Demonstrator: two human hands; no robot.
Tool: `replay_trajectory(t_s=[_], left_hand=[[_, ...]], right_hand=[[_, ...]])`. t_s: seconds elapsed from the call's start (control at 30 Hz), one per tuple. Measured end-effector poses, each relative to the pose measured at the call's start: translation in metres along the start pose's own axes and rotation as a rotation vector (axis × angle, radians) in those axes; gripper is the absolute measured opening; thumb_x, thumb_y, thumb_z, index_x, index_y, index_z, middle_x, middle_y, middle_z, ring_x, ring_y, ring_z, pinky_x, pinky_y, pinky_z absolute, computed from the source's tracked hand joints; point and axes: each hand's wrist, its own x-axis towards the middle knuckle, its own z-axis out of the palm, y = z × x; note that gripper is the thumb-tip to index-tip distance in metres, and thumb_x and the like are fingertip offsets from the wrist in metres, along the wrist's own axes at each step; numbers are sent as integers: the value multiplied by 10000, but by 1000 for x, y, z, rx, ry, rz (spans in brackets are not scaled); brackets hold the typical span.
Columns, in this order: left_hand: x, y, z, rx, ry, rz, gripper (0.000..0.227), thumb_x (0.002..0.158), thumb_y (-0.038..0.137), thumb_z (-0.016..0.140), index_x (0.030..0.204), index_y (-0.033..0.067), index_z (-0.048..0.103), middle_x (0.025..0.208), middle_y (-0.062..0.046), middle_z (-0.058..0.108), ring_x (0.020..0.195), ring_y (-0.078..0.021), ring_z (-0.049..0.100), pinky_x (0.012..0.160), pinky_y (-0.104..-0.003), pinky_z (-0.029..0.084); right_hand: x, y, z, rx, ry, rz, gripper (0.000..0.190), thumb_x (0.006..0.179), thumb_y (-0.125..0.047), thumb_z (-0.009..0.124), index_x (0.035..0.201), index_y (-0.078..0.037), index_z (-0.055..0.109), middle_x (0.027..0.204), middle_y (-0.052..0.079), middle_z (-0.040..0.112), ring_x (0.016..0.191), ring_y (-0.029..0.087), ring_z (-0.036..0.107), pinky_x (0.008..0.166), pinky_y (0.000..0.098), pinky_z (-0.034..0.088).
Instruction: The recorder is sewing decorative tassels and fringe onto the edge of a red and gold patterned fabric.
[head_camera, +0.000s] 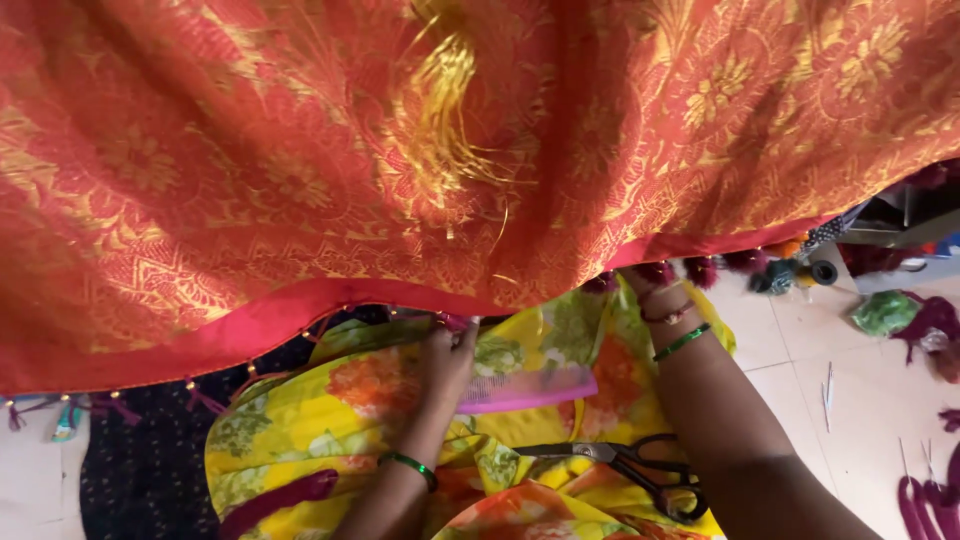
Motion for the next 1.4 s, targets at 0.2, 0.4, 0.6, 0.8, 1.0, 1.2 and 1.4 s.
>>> replay_trajectory(t_s=[0.2, 0.4, 0.6, 0.8, 1.0, 1.2, 1.4], left_hand=[[-2, -5, -2, -210, 83, 176, 212, 969, 237, 668, 1040, 52, 744, 982, -76, 796, 847, -156, 745, 743, -309, 562], [-2, -9, 4, -184, 72, 132, 228, 980, 247, 662, 1077, 66, 763, 1013, -67, 795, 884, -159, 746, 776, -313, 563], [-2, 3, -5, -209, 58, 130, 223, 985, 240, 652, 1079, 57, 739, 1019, -72, 792, 884, -169, 748, 764, -318, 574], [1, -5, -4, -237, 24, 128, 223, 990, 225, 626, 1101, 51, 711, 1052, -72, 792, 938, -160, 755, 819, -300, 569], [-20, 10, -5, -255, -14, 168, 247, 1014, 231, 619, 1157, 70, 740, 1087, -52, 799, 973, -126, 739, 842, -279, 561], [-76, 74, -33, -591, -194, 112, 323, 1016, 181, 640, 1328, 123, 699, 1144, -37, 742, 907, -104, 598, 810, -258, 479], [-113, 112, -81, -673, -32, 473, 164, 1025, 132, 625, 1071, 15, 729, 1181, -60, 743, 1103, -149, 688, 970, -299, 533]], right_hand=[[96, -20, 10, 287, 35, 61, 307, 990, -299, 494, 1224, -104, 536, 1222, 89, 561, 1170, 302, 564, 1014, 451, 452], [102, -49, 28, 565, 44, 101, 259, 977, -268, 523, 1166, -99, 579, 1157, 86, 602, 1122, 297, 599, 978, 444, 481], [97, -56, 32, 851, 68, 140, 214, 964, -236, 551, 1109, -94, 621, 1092, 84, 642, 1075, 292, 634, 943, 439, 510], [74, -27, 32, 1105, 75, 166, 174, 951, -205, 579, 1051, -89, 663, 1028, 82, 683, 1027, 288, 669, 908, 433, 539], [112, 102, -59, 2039, 65, 441, 114, 959, -124, 655, 1044, -60, 695, 936, 91, 698, 864, 233, 649, 748, 388, 515], [101, 156, -171, 2864, -455, 442, 157, 920, -116, 696, 1014, -7, 757, 848, 11, 679, 770, 83, 593, 661, 271, 496], [106, 228, -212, 2704, -41, 344, 235, 921, -150, 755, 1096, 6, 734, 966, 91, 672, 890, 195, 615, 777, 299, 505]])
